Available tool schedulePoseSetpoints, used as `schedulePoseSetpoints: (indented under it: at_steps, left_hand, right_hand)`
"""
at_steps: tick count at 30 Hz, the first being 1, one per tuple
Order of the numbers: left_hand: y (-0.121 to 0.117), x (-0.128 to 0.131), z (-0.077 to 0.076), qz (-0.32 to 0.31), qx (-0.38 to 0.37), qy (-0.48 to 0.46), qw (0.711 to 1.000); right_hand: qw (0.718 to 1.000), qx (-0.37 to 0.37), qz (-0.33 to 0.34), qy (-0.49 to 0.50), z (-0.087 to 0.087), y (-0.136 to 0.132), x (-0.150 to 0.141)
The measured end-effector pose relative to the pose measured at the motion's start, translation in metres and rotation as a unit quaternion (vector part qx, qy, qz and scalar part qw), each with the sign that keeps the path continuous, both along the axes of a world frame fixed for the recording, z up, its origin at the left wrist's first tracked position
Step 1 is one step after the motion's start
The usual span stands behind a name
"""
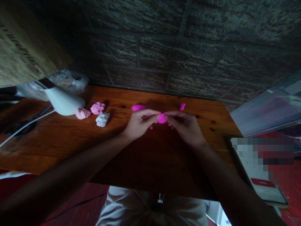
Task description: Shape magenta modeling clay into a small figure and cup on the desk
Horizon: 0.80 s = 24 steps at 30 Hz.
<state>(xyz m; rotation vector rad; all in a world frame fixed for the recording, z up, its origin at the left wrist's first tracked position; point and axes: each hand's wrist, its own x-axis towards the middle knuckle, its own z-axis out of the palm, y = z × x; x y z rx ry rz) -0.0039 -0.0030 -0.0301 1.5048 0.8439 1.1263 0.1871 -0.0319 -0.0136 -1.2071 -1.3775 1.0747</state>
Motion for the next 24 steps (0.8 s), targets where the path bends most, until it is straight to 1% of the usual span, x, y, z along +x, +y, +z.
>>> schedulePoseSetpoints:
  at_steps: [5,10,14,17,21,24]
  left_hand:
    - [0.0004,0.0001,0.0000,-0.010,0.000,0.001,1.000]
    - [-0.0002,0.0012,0.0010,-0.016,-0.041,-0.021,0.999]
    - [-0.0022,0.0017,0.0044,-0.031,-0.077,-0.021,0.996]
    - [-0.0023,0.0017,0.0057,-0.033,-0.088,-0.021,0.995]
    - [-0.0009,0.0014,0.0051,-0.017,-0.099,-0.032,0.994]
    - [-0.0010,0.0011,0.0054,-0.010,-0.108,-0.035,0.993]
  right_hand:
    - [1.000,0.003,0.000,-0.003,-0.0006,0.0002,0.0000]
    - [1.000,0.011,0.001,-0.006,0.0008,-0.0012,-0.0007]
    - [1.000,0.017,0.006,-0.001,0.0005,-0.0015,-0.0013]
    - [1.000,0.002,0.003,0.002,0.0007,-0.0014,-0.0016]
    - [0.999,-0.031,0.041,-0.015,0.0018,-0.0018,-0.0014]
    - [0.997,-0.029,0.055,-0.034,0.0022,-0.0020,-0.0003]
